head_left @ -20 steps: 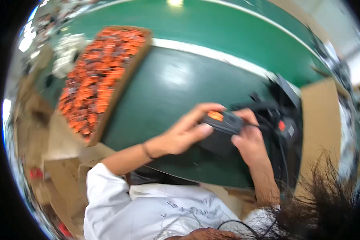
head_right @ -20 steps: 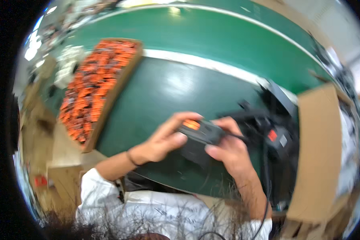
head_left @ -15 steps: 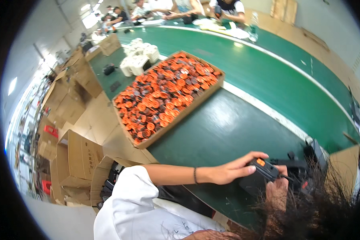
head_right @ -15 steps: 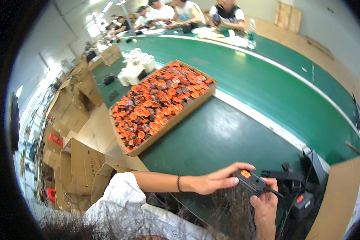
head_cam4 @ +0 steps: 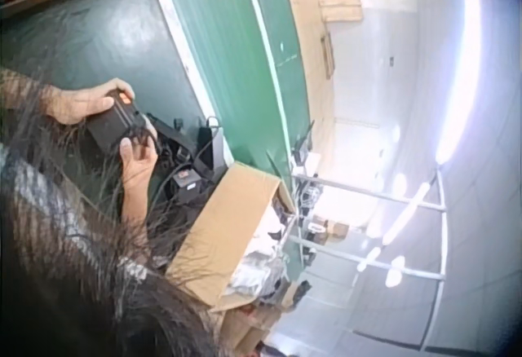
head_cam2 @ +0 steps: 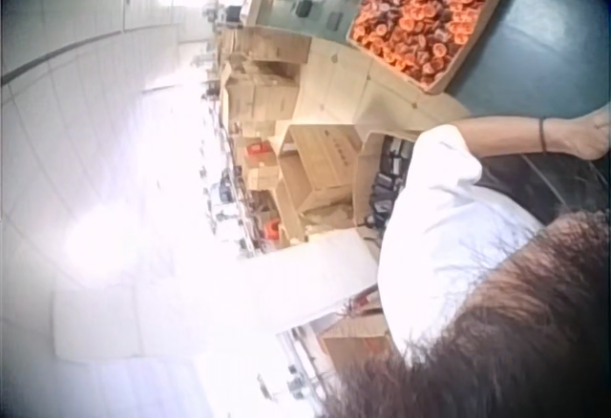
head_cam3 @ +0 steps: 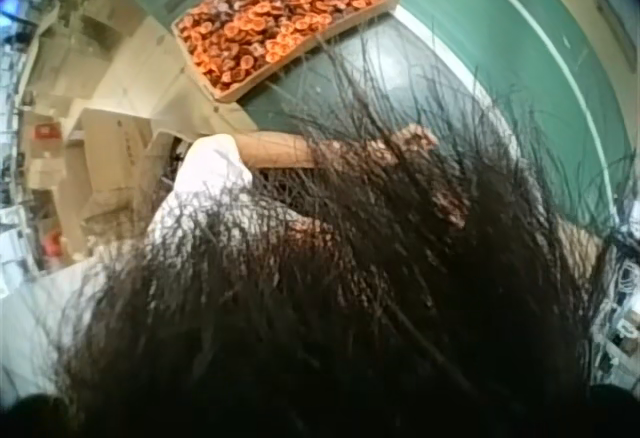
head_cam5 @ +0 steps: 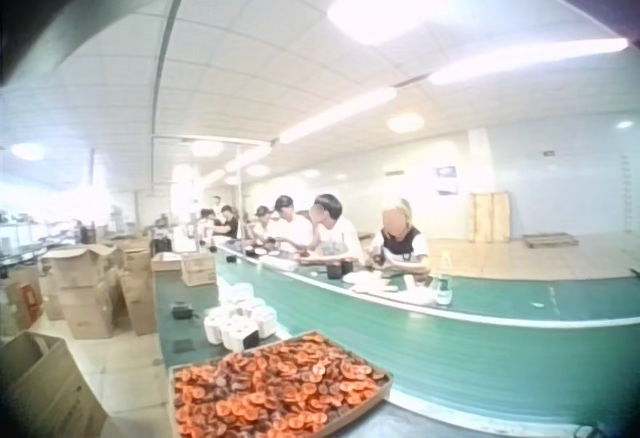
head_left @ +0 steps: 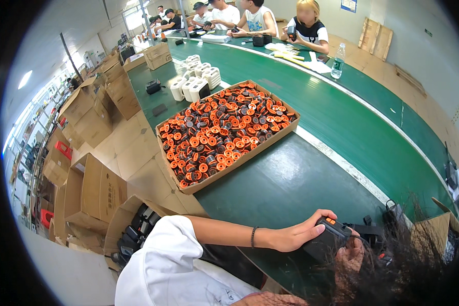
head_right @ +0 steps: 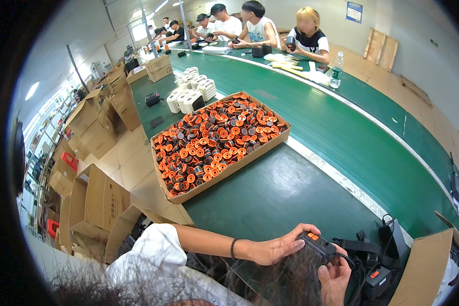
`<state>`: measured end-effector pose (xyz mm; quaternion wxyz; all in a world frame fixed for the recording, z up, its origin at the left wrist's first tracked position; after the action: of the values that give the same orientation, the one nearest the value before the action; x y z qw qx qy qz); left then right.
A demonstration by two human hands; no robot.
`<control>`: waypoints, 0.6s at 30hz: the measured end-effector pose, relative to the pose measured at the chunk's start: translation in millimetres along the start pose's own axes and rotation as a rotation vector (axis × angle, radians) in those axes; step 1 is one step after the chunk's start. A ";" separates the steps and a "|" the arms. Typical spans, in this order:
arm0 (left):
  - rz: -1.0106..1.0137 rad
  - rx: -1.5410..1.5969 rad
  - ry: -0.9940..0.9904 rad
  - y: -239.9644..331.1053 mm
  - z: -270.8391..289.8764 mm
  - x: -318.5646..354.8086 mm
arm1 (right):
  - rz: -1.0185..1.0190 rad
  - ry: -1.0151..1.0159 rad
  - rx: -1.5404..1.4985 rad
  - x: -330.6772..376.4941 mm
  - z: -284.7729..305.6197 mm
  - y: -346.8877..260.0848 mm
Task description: The person assembles small electronic device components and orange plastic parts with a battery pack by hand, then packs the completed electronic devices into cardboard boxes.
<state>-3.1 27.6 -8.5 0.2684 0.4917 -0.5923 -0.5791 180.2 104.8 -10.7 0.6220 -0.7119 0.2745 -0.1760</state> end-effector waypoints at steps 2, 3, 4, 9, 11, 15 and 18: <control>0.005 0.002 -0.002 0.4 0.7 0.8 | -0.018 0.011 -0.041 -0.8 -0.3 2.1; 0.009 -0.038 -0.001 0.3 0.5 1.5 | -0.039 0.029 -0.081 0.0 -0.2 3.7; 0.013 -0.078 0.001 0.1 0.5 1.9 | -0.042 0.020 -0.082 0.0 0.2 3.2; -0.025 -0.085 0.029 -7.3 0.5 0.3 | -0.002 -0.098 0.278 -9.8 35.2 25.5; -0.015 -0.080 0.025 -10.0 1.3 0.7 | -0.018 -0.115 0.164 -11.1 36.2 29.8; -0.018 -0.147 0.072 -7.3 0.9 3.3 | 0.133 -0.187 0.520 -14.4 31.4 20.8; -0.005 -0.171 0.081 -3.5 3.2 1.9 | 0.329 -0.254 0.864 -15.1 15.7 -5.1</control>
<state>-5.7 27.7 -12.8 0.3318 0.4917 -0.5281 -0.6077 178.5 126.8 -6.8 0.9093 -0.3510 0.2070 -0.0847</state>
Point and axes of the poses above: each hand's wrist, its own x-axis away from the middle knuckle, its own z-axis out of the back of the hand, y = z × x, the point moved 4 cm from there along -x, towards the middle knuckle, and after that the axes turned 13 degrees about -y, right-handed, at the moved point
